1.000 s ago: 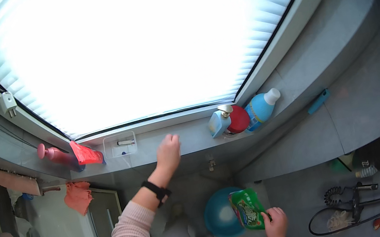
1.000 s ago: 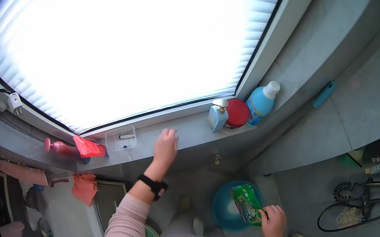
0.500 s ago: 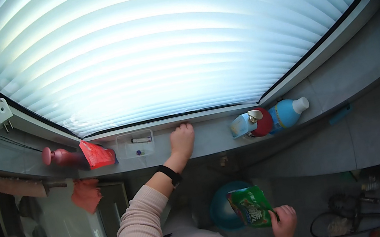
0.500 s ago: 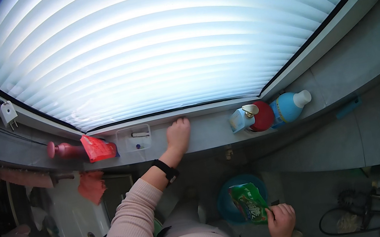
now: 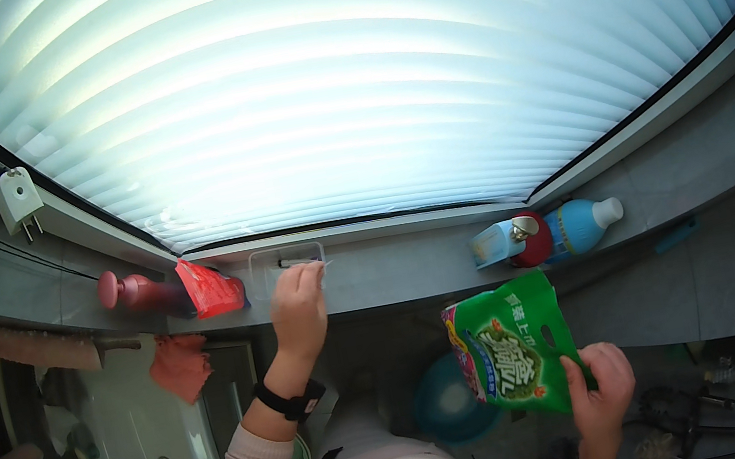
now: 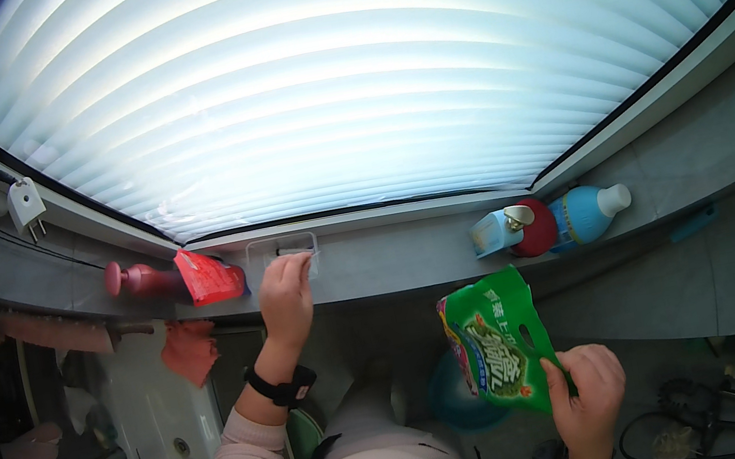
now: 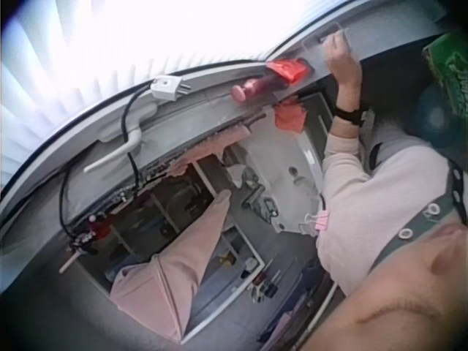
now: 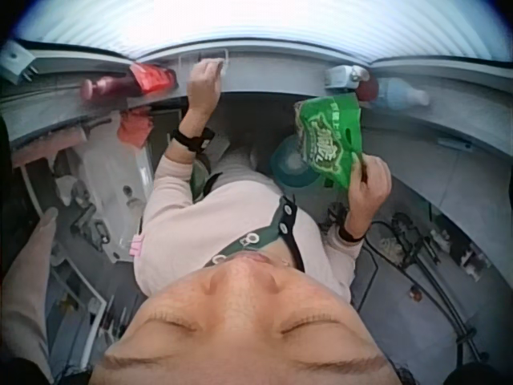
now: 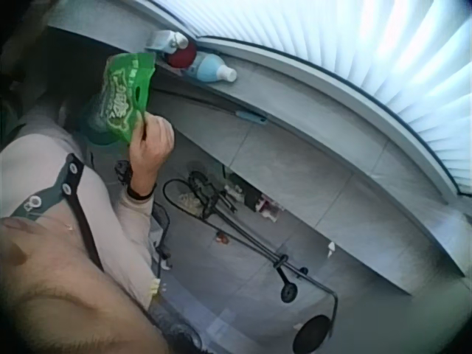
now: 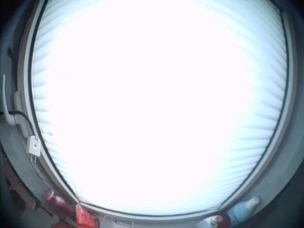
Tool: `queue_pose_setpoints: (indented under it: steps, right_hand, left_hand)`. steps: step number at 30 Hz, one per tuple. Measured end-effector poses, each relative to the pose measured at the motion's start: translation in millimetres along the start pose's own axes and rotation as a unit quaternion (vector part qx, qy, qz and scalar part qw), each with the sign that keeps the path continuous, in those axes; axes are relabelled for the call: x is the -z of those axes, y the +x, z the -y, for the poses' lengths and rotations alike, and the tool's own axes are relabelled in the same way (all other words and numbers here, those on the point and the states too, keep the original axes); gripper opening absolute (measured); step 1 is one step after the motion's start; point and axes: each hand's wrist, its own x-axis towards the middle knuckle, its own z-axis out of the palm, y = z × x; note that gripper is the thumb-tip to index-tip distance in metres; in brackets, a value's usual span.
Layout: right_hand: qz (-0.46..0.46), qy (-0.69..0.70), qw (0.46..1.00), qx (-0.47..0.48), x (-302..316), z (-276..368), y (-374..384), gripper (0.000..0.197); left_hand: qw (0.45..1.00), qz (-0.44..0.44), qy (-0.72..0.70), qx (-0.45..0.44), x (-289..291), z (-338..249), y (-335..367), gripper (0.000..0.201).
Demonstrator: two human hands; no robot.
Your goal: The person places a green basin on the floor, then picks up a mop and sets it aside. They retrieve a green packet of detergent, pour powder into a blue basin, and fill the basin with water from the shower faucet. The basin is left on the floor with soapy water.
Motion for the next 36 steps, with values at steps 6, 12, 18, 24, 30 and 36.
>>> queue_pose_setpoints:
  steps: [6,12,18,24,30,36]
  right_hand:
    - [-0.032,-0.006,0.999,0.044,-13.2,6.1,57.0,0.011]
    - [-0.075,-0.016,0.991,0.107,-50.3,-6.7,106.4,0.010]
    - [-0.125,-0.019,0.988,0.094,-68.8,-19.8,130.8,0.005]
    - [-0.166,-0.022,0.978,0.123,-78.2,-29.3,144.7,0.006]
    - [-0.180,0.039,0.971,0.154,-77.7,-45.1,140.8,0.006]
    - [-0.204,0.065,0.956,0.198,-78.4,-64.5,145.5,0.006]
  left_hand:
    - [0.995,-0.009,0.079,0.066,23.6,41.6,-4.9,0.012]
    - [0.989,0.002,0.111,0.103,26.9,57.1,-18.7,0.011]
    - [0.986,0.017,0.124,0.115,22.8,59.7,-22.3,0.013]
    - [1.000,0.014,0.025,0.013,7.8,34.3,-32.0,0.018]
    - [0.969,0.171,-0.162,-0.070,-33.5,-54.7,-51.5,0.025]
    - [0.961,0.162,-0.191,-0.119,-64.6,-112.3,-48.2,0.040]
